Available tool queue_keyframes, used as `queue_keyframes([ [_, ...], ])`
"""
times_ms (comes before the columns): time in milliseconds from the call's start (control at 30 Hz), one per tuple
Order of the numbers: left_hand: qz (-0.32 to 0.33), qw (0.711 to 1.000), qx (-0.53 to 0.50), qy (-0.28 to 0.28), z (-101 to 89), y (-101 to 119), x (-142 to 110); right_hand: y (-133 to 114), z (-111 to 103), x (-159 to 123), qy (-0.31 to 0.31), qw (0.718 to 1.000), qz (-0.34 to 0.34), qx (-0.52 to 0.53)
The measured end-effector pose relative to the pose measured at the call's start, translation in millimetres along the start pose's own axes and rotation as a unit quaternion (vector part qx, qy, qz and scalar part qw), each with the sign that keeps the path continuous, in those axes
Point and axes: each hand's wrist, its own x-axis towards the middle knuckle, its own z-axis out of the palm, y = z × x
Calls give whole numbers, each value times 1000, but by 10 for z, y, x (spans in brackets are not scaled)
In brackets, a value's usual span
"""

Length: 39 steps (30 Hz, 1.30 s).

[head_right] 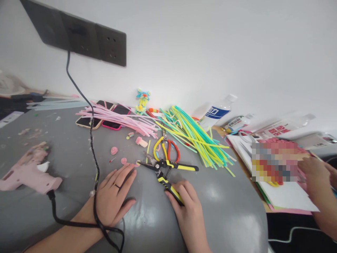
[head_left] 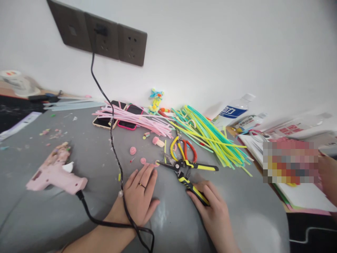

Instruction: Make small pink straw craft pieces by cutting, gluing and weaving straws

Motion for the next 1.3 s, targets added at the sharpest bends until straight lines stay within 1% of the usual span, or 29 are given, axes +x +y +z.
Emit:
queue_keyframes([
  [233, 0, 1000, -4, -5, 7, -3, -2, 8, -4, 2, -7, 1000, -7, -10],
  [433, -2, 1000, -14, -3, 29, -8, -15, 0, 30, -37, 7, 1000, 7, -15],
  [833, -5, 1000, -9, -5, 22, 3, -16, -44, 41, -26, 25, 999, 1, -22],
  [1033, -5, 1000, -11, -9, 20, -6, -18, -41, 53, -21, 11, 999, 13, -27],
  [1200, 2, 1000, -5, -6, 2, -1, -20, -41, 52, -24, 26, 999, 16, -35],
  [1300, -4, 1000, 3, 5, 14, 24, -33, -62, 17, -1, 52, 998, 17, -35],
])
